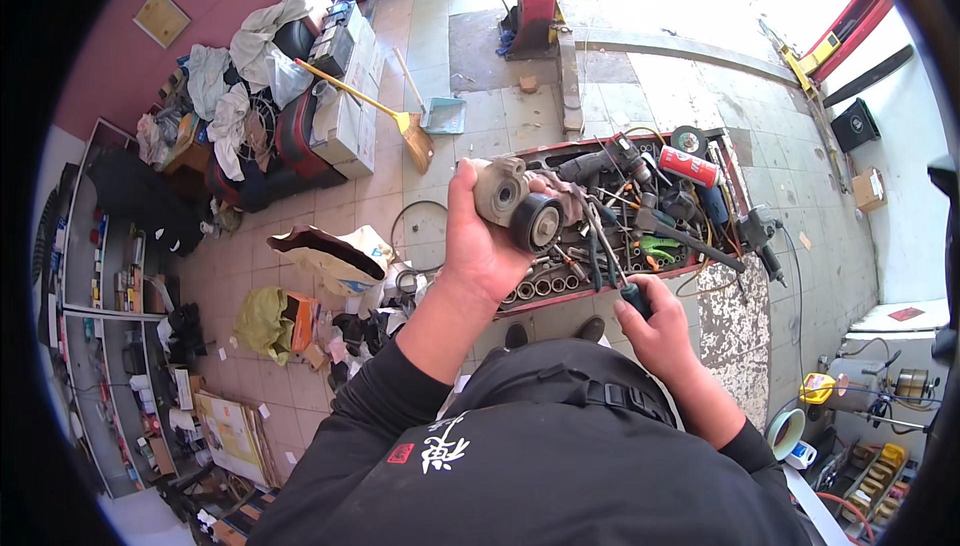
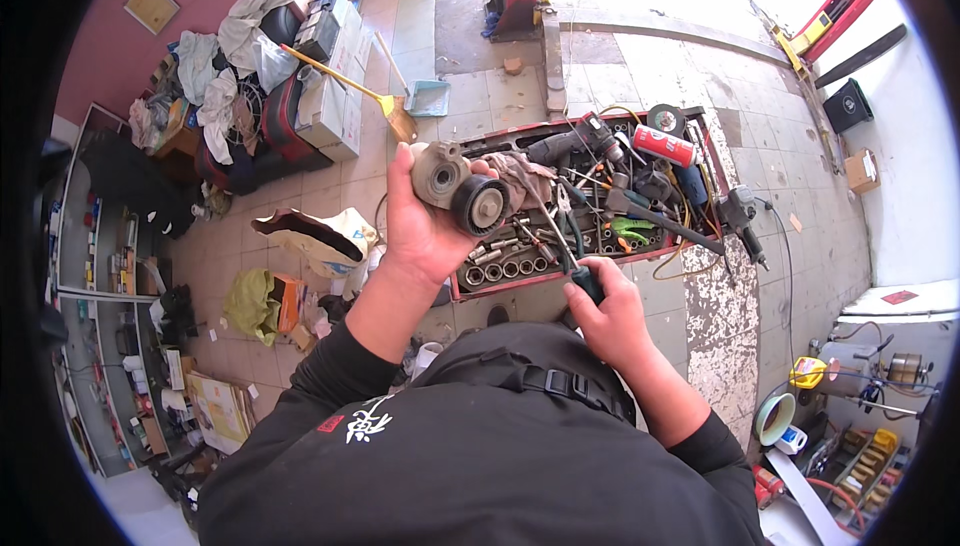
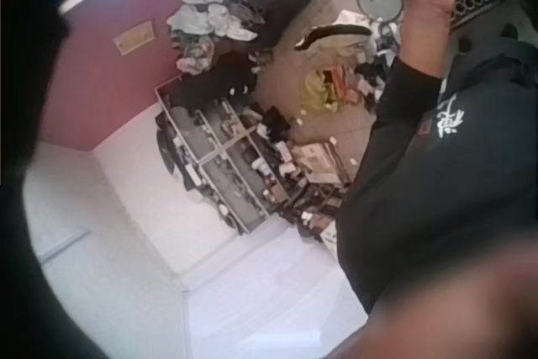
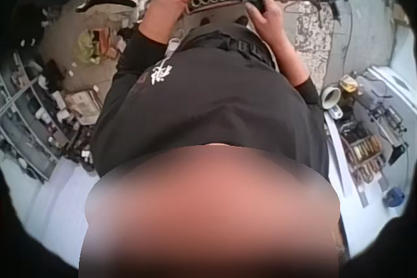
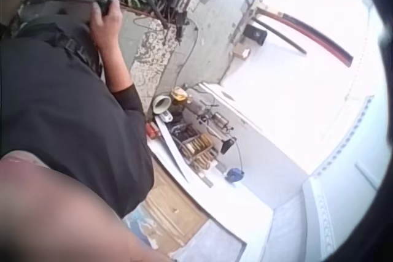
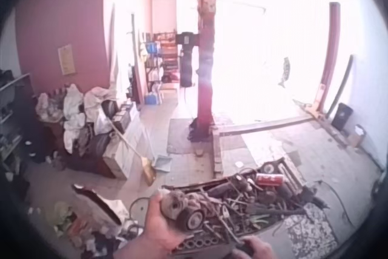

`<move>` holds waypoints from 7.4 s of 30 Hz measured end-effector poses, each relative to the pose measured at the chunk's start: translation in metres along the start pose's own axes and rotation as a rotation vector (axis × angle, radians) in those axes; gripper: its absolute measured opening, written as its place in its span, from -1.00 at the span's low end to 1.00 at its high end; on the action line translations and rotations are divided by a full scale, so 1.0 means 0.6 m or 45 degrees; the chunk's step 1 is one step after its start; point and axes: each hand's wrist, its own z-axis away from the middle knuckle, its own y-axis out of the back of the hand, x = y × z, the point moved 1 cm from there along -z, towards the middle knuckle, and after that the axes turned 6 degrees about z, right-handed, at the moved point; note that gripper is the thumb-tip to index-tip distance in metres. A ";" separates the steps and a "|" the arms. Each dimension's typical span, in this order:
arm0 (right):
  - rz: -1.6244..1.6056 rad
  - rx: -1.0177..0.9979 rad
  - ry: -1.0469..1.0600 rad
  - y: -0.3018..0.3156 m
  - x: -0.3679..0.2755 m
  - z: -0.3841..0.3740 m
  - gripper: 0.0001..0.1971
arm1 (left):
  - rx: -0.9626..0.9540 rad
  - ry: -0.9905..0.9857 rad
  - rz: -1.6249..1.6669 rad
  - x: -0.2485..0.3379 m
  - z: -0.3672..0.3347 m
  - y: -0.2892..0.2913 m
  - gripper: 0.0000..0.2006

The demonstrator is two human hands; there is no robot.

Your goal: The person works on a small cylindrical mechanical part in a cluttered workshop. They use a hammer to tap the part, then a screwdriver to pry and adjust components. The person retrieves a spray can and applies it to the part, then uses a power tool to work on the part's surface. The part is handled repeatedly and inspected throughout.

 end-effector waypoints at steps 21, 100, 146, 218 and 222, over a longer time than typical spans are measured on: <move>-0.166 -0.229 0.357 -0.120 -0.012 -0.078 -0.24 | 0.012 0.216 -0.295 -0.005 0.091 0.174 -0.27; 0.718 -0.381 0.083 -0.151 0.203 -0.293 -0.54 | 0.910 -0.363 -0.706 -0.040 0.209 0.248 -0.56; 0.374 0.182 -0.169 -0.352 0.166 -0.437 -0.47 | 0.912 -0.398 -0.902 0.059 0.296 0.315 -0.55; -0.353 0.114 0.060 0.341 0.228 -0.520 -0.18 | 0.615 -0.603 -1.109 -0.265 0.034 0.085 -0.39; 0.098 0.411 0.239 0.343 0.227 -0.463 -0.25 | 0.737 -0.585 -1.042 -0.257 0.043 0.108 -0.41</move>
